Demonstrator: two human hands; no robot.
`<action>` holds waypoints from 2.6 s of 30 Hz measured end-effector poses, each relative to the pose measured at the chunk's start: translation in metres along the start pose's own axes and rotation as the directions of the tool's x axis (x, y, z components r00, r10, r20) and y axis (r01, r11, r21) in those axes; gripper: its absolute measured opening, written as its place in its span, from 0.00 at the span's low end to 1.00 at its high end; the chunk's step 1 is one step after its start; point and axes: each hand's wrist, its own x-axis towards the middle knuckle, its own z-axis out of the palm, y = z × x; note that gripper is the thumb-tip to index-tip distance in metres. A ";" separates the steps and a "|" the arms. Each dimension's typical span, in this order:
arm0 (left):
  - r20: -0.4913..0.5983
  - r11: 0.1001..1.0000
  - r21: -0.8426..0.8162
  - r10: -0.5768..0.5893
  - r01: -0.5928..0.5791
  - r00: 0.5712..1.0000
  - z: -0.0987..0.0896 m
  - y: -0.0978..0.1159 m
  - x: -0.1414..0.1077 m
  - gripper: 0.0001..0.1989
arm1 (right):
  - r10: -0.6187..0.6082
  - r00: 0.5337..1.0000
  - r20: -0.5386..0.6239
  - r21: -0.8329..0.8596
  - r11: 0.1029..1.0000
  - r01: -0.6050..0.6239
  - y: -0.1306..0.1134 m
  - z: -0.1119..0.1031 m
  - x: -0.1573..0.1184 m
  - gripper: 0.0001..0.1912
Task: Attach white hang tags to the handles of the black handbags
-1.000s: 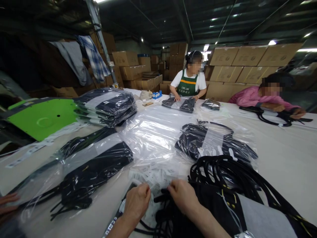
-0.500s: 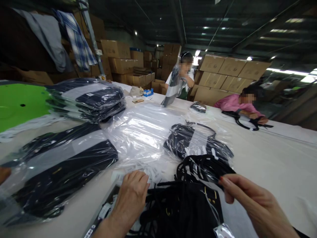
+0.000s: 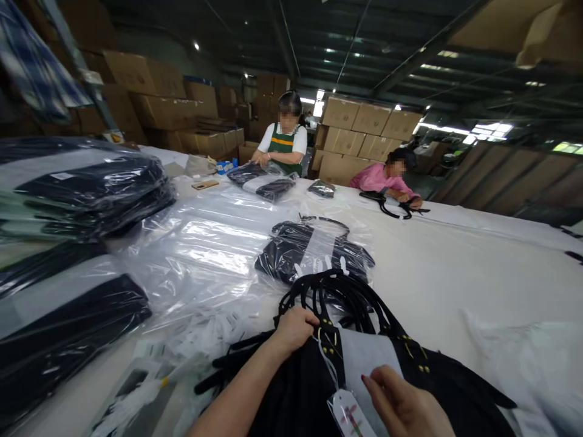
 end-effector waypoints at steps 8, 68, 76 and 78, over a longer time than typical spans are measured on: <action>0.023 0.979 -0.175 0.109 -0.103 0.994 -0.001 -0.005 -0.003 0.21 | 0.115 0.993 0.041 0.058 0.991 -0.117 0.008 0.031 0.016 0.19; -0.141 0.922 -0.383 0.000 -0.055 0.990 0.036 0.018 -0.050 0.06 | -0.548 0.804 -0.230 -0.381 0.811 0.444 0.032 0.065 0.009 0.12; -0.130 0.987 -0.086 0.122 -0.134 0.984 0.041 0.025 -0.054 0.09 | -0.272 0.948 -0.163 0.065 0.956 0.285 0.020 0.053 0.020 0.07; -0.109 0.993 -0.050 0.105 -0.110 0.989 0.044 0.025 -0.054 0.10 | -0.186 0.973 -0.140 0.159 0.965 0.207 0.018 0.053 0.021 0.08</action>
